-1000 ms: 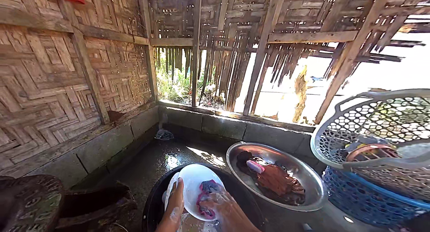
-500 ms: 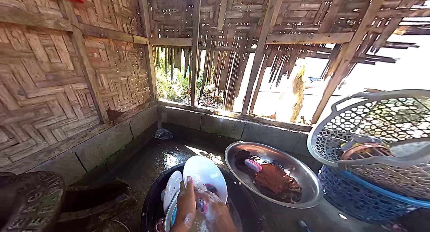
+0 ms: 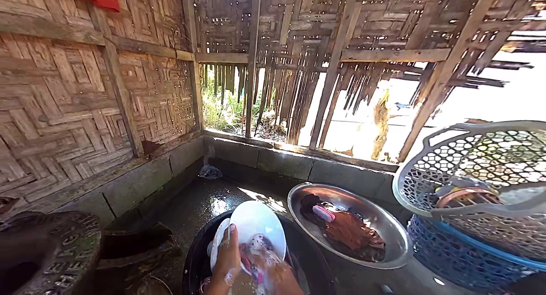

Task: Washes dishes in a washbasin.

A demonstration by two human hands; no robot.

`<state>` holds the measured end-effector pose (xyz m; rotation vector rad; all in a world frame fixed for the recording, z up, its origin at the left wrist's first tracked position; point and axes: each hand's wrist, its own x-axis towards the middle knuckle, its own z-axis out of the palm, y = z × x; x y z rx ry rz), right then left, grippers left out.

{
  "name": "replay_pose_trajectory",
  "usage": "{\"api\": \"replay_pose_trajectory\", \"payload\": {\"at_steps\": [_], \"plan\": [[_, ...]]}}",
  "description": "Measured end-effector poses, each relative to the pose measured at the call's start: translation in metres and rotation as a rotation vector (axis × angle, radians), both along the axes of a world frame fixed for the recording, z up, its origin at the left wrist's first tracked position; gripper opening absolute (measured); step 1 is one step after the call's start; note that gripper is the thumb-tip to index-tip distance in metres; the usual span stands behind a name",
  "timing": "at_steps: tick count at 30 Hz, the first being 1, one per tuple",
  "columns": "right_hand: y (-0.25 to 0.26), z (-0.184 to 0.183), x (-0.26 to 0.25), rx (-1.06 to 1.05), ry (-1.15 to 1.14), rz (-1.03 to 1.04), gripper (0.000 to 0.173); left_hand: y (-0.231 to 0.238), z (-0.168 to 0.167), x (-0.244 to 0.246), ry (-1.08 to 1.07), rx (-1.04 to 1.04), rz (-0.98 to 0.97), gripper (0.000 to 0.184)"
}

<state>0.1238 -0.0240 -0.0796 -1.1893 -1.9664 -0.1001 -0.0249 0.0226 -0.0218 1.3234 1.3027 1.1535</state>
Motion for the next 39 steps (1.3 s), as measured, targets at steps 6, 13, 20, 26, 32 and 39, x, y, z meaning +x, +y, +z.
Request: {"api": "replay_pose_trajectory", "payload": {"at_steps": [6,13,20,26,32,39], "plan": [[-0.003,0.013,-0.02,-0.021,0.098,0.006,0.033,-0.009,0.002,0.004,-0.119,-0.069,0.018,0.059],[0.011,0.004,0.012,0.018,-0.129,0.057,0.041,0.0,-0.005,-0.015,-0.149,-0.034,0.052,0.055],[-0.005,0.036,-0.01,-0.475,0.007,0.217,0.058,-0.004,-0.005,-0.009,-0.2,-0.062,0.046,0.056],[0.031,0.043,0.013,-0.713,-0.085,0.079,0.071,-0.01,-0.007,0.006,-0.225,-0.32,-0.13,0.062],[0.009,0.062,0.0,-0.858,-0.115,0.296,0.061,-0.005,-0.002,0.0,-0.32,-0.506,-0.072,0.074],[0.028,0.088,0.024,-0.737,0.684,0.17,0.047,0.019,-0.018,-0.007,-0.377,-0.73,-0.155,0.096]]}}
